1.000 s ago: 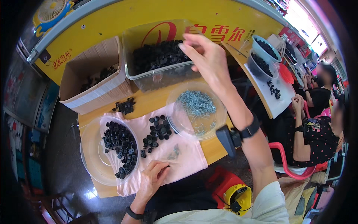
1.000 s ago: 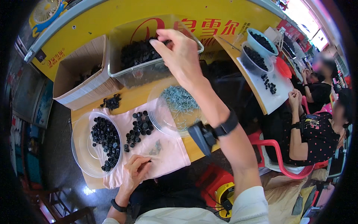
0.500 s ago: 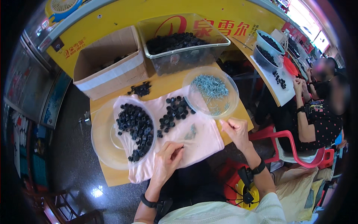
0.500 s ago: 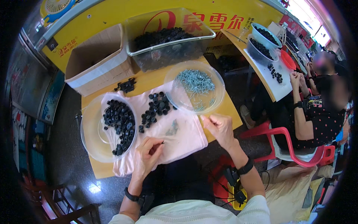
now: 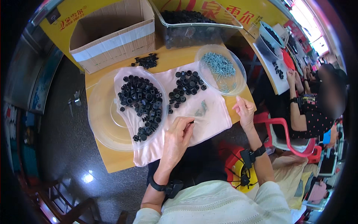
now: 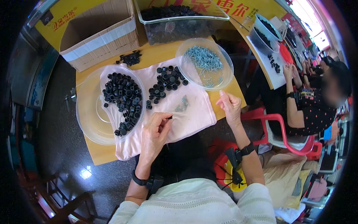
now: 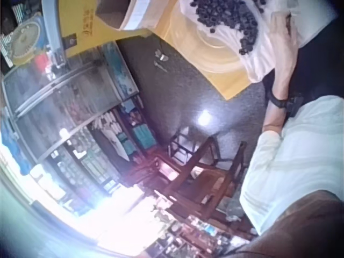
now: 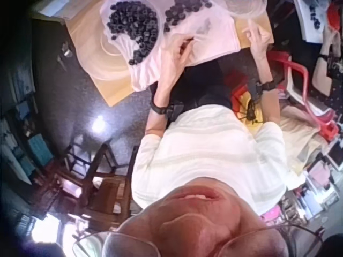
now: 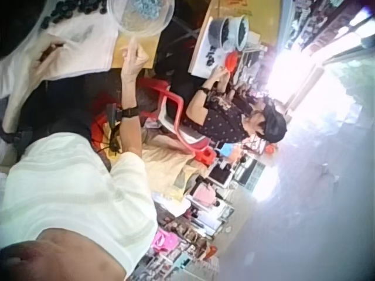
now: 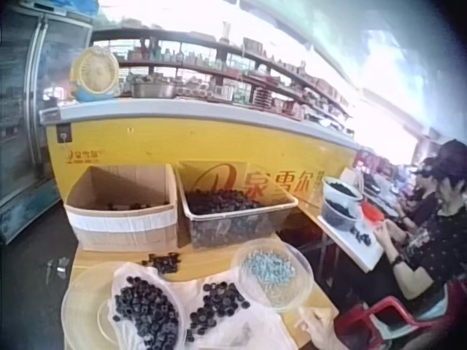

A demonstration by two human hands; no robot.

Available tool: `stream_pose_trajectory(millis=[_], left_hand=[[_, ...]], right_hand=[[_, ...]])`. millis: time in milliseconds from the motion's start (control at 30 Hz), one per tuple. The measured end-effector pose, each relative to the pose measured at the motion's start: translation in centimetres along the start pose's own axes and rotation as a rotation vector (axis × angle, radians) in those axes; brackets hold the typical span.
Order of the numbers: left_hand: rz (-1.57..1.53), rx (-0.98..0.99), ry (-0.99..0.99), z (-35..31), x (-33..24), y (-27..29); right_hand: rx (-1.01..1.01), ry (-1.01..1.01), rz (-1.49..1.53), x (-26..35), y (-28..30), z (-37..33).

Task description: Assembling small black plastic parts by hand at a workbench.

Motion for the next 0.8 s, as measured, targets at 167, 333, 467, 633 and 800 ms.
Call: stream_pose_trajectory(millis=[167,333,467,633,800], left_hand=[[-0.024,-0.052,0.008,0.2,0.2,-0.5],[-0.01,-0.069,0.019,0.4,0.4,-0.7],[0.067,-0.109,0.008,0.3,0.4,-0.7],[0.246,-0.236,-0.078,-0.7,-0.9,0.1],[0.83,-0.414,-0.21,-2.3,-3.1,3.4]], right_hand=[[-0.011,-0.007,-0.085,-0.3,0.2,0.6],[0.006,0.014,-0.042,-0.1,0.1,0.5],[0.032,0.071,-0.077,-0.1,-0.1,0.3],[0.122,0.32,-0.257,2.4,-1.3,-0.2],[0.335,0.848,-0.487,8.6,-7.2,-1.1]])
Point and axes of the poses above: each hand's wrist, its own z-axis towards the middle knuckle, its own y-axis out of the back of the hand, x = y × z, the point moved 1 cm from there along z, towards the middle knuckle, and after that the axes turned 3 degrees about y, right-handed, at the moved point
